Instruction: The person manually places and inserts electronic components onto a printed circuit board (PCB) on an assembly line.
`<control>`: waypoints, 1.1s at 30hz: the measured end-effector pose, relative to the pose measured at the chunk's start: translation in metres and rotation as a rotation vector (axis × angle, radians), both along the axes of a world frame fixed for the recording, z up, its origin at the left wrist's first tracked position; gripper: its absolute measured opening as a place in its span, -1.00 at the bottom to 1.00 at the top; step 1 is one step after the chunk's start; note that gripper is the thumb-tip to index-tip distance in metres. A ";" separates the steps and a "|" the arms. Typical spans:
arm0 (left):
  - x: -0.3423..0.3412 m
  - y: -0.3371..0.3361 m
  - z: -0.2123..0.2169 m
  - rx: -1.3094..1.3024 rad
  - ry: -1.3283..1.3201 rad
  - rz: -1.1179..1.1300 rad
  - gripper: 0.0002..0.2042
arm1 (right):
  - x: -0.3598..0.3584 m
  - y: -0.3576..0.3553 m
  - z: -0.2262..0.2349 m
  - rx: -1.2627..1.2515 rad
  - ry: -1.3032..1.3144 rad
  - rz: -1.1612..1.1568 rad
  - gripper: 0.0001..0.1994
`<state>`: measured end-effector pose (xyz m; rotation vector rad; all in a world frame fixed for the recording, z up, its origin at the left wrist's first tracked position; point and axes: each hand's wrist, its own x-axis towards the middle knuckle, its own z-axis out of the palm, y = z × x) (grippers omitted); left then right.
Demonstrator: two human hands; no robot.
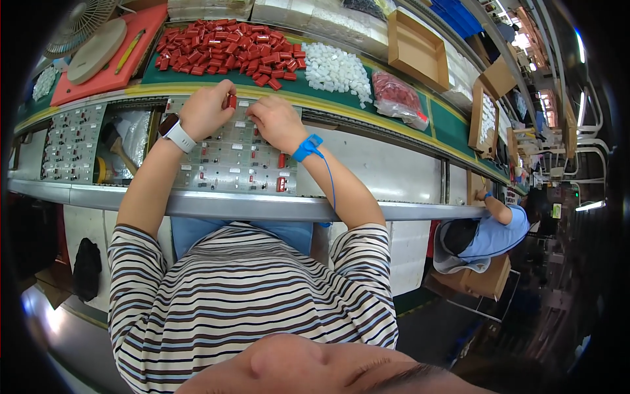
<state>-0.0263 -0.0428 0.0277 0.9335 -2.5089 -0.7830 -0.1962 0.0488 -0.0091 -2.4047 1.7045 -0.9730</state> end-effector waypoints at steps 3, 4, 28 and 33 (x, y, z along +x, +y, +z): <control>0.001 -0.001 0.001 -0.016 -0.042 -0.060 -0.82 | 0.000 0.000 -0.001 -0.022 0.022 -0.010 -0.90; 0.002 0.000 0.002 -0.017 -0.044 -0.061 -0.82 | 0.000 0.000 -0.001 -0.024 0.026 -0.009 -0.90; -0.003 0.004 -0.005 -0.092 -0.221 -0.080 -0.83 | -0.109 0.082 0.059 0.150 -0.031 -0.396 -0.86; 0.001 0.003 -0.002 -0.095 -0.234 -0.064 -0.80 | -0.163 0.116 0.035 0.649 0.032 -0.585 -0.83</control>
